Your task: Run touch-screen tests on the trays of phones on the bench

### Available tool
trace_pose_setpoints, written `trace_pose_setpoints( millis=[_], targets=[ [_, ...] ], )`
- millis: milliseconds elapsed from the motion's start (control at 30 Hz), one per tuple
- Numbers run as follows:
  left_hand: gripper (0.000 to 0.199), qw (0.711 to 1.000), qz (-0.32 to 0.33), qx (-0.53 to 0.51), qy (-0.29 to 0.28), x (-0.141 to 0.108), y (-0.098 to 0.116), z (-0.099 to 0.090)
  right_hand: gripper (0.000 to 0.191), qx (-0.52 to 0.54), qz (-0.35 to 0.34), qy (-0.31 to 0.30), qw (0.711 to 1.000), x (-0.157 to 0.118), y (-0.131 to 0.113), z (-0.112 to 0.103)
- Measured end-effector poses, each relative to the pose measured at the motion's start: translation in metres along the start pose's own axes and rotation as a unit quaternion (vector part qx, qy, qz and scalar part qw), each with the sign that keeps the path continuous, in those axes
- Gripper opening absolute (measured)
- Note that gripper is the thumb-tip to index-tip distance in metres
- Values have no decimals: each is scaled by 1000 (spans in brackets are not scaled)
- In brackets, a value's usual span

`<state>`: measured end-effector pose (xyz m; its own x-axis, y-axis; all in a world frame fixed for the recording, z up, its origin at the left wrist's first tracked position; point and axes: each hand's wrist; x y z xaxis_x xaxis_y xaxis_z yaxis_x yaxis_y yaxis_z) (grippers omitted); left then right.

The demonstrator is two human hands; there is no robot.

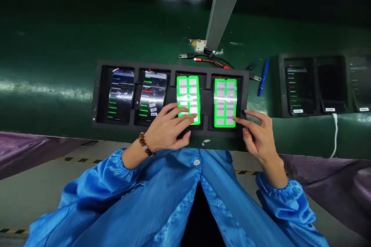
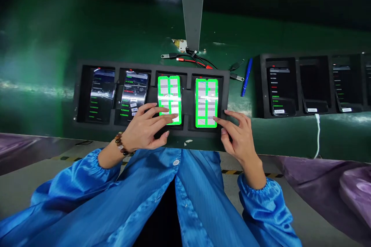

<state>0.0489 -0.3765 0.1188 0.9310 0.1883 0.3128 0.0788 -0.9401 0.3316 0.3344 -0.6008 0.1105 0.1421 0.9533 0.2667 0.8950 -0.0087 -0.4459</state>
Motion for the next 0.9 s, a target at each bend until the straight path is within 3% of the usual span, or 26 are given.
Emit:
trace_pose_setpoints(
  millis=[133,367,533,733,900],
  targets=[
    [33,1000,-11,5,-1,-2,-2,-4,47,4,5,7,1000,6,-2,5],
    [32,992,-104,62,39,-18,-8,-13,45,10,-17,-10,1000,31,-12,21],
    [37,994,-90,54,31,-8,-7,-8,43,8,-32,-27,999,42,-17,24],
    [37,999,-51,8,15,13,-7,3,40,-17,22,20,999,23,-2,7],
    [36,997,-74,-12,-16,14,-9,4,42,-25,56,20,998,21,0,7]
  ],
)
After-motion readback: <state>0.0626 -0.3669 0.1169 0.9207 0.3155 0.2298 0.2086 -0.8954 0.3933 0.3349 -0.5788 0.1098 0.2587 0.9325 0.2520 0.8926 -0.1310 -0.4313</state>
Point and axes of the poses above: each hand's wrist, its own x-axis towards the middle knuckle, its own z-axis out of the palm, y = z × x
